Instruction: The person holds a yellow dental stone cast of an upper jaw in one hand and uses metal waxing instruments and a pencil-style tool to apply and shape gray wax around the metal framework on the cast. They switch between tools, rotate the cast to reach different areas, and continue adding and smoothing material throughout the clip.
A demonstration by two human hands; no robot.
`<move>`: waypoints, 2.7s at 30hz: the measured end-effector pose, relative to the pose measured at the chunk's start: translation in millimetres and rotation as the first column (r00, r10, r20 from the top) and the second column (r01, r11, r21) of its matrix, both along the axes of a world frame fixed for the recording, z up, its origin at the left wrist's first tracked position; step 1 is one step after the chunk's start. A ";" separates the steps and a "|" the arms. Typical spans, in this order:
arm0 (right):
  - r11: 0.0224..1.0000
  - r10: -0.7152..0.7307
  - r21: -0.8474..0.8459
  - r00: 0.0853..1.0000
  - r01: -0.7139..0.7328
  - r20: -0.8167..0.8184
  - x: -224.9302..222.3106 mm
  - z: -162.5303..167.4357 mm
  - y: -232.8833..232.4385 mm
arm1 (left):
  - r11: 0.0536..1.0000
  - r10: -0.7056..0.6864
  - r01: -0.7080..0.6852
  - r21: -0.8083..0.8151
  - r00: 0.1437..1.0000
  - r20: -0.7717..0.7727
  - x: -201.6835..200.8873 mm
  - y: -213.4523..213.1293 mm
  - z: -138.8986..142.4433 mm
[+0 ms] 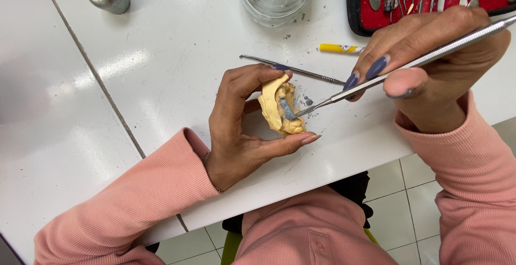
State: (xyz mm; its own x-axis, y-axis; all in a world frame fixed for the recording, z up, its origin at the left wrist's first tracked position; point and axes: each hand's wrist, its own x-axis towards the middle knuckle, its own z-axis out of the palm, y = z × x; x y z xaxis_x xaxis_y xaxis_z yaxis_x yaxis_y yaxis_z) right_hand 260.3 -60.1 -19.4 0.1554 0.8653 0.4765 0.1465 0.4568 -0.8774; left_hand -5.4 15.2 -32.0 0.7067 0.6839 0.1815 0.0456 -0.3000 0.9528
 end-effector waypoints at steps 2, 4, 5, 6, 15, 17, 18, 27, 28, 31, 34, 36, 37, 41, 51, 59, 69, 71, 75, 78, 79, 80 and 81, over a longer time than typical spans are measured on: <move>1.000 -0.002 -0.001 1.000 0.002 -0.011 -0.6 0.0 -0.9 | 1.000 0.001 -0.001 0.004 1.000 -0.002 0.4 -0.2 -0.9; 1.000 -0.003 -0.010 1.000 0.003 -0.010 -1.3 0.0 -2.6 | 1.000 0.000 0.000 0.011 1.000 -0.006 0.7 -0.3 -2.2; 1.000 -0.003 -0.016 1.000 0.003 -0.002 -1.2 0.1 -3.5 | 1.000 0.000 0.000 0.016 1.000 -0.006 0.9 -0.4 -2.8; 1.000 -0.005 -0.021 1.000 0.005 0.000 -1.0 0.0 -4.1 | 1.000 -0.001 0.001 0.021 1.000 -0.006 1.0 -0.6 -3.6; 1.000 -0.019 -0.018 0.998 0.020 0.057 2.8 -5.0 -5.8 | 0.999 0.012 -0.012 0.048 1.000 -0.004 1.8 -2.6 -4.7; 0.999 -0.028 -0.025 0.998 0.029 0.050 3.1 -6.4 -6.7 | 0.999 0.008 -0.008 0.053 1.000 -0.002 2.0 -2.7 -4.4; 0.999 -0.036 -0.029 0.998 0.037 0.050 3.2 -6.9 -7.4 | 0.999 0.007 -0.007 0.051 1.000 -0.002 2.1 -2.8 -4.2; 0.999 -0.043 -0.008 0.997 0.043 0.066 2.9 -5.4 -6.0 | 0.999 0.006 -0.006 0.047 1.000 -0.008 3.7 -3.8 -4.9; 0.999 -0.033 0.006 0.997 0.033 0.070 3.1 -4.9 -5.4 | 0.999 0.005 -0.005 0.048 1.000 -0.008 3.8 -3.5 -4.9; 0.998 -0.032 0.057 0.999 0.031 0.019 2.6 -7.1 -3.1 | 0.999 -0.001 0.002 0.034 1.000 -0.018 3.4 -2.5 -4.5; 0.986 -0.137 0.094 0.989 0.141 -0.048 1.3 -13.3 -3.1 | 1.000 -0.005 0.005 0.010 1.000 -0.008 3.1 -2.5 -3.5; 0.971 -0.219 0.084 0.972 0.226 -0.086 3.4 -18.2 -2.7 | 1.000 -0.011 0.011 -0.002 1.000 0.000 2.9 -2.5 -2.8; 0.967 -0.242 0.053 0.965 0.247 -0.097 4.8 -20.0 -3.4 | 1.000 -0.016 0.016 -0.008 1.000 -0.001 2.9 -2.6 -2.3; 0.964 -0.265 -0.049 0.958 0.261 -0.114 8.4 -26.8 -5.8 | 1.000 -0.026 0.026 -0.001 0.999 -0.020 2.9 -3.0 -1.0; 0.967 -0.233 -0.131 0.966 0.218 -0.109 6.8 -32.2 -3.4 | 0.999 -0.026 0.027 0.033 1.000 -0.012 2.7 -4.2 -4.9; 0.976 -0.205 -0.105 0.971 0.193 -0.120 7.3 -19.9 -3.7 | 1.000 -0.015 0.015 -0.020 1.000 0.021 3.2 -4.7 -4.0; 0.999 -0.037 0.001 0.999 0.037 -0.016 -8.8 1.1 -6.8 | 0.998 -0.015 0.017 -0.061 1.000 0.028 4.9 -3.1 -2.5; 0.999 -0.022 0.027 1.000 0.021 0.008 -8.6 1.5 -7.3 | 0.998 -0.011 0.013 -0.055 1.000 0.023 4.8 -2.8 -2.8; 0.998 0.027 0.055 0.999 -0.029 0.026 -5.5 2.1 -6.3 | 1.000 -0.011 0.011 -0.024 1.000 0.004 5.1 -2.0 -3.7; 0.993 0.100 0.056 0.994 -0.103 0.048 0.8 3.3 -2.1 | 1.000 -0.005 0.005 -0.005 1.000 -0.012 5.4 -1.7 -4.3; 0.990 0.126 0.055 0.990 -0.129 0.060 2.8 3.8 -0.9 | 1.000 0.000 0.000 -0.004 1.000 -0.014 5.5 -1.9 -4.5; 0.987 0.149 0.055 0.986 -0.153 0.076 4.2 4.4 -0.4 | 1.000 0.001 -0.002 -0.004 1.000 -0.015 5.5 -2.0 -4.6; 0.987 0.152 0.046 0.984 -0.157 0.091 4.4 5.4 -1.3 | 1.000 0.003 -0.003 -0.004 1.000 -0.015 5.7 -2.2 -4.7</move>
State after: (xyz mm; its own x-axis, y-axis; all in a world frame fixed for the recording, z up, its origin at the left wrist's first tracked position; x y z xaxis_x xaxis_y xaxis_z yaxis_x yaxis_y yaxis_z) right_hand 264.7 -61.4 -14.0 -0.0227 0.8492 0.5277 0.1455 0.5250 -0.8386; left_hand 0.3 13.0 -36.7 0.7071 0.6870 0.1675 0.0613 -0.2956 0.9534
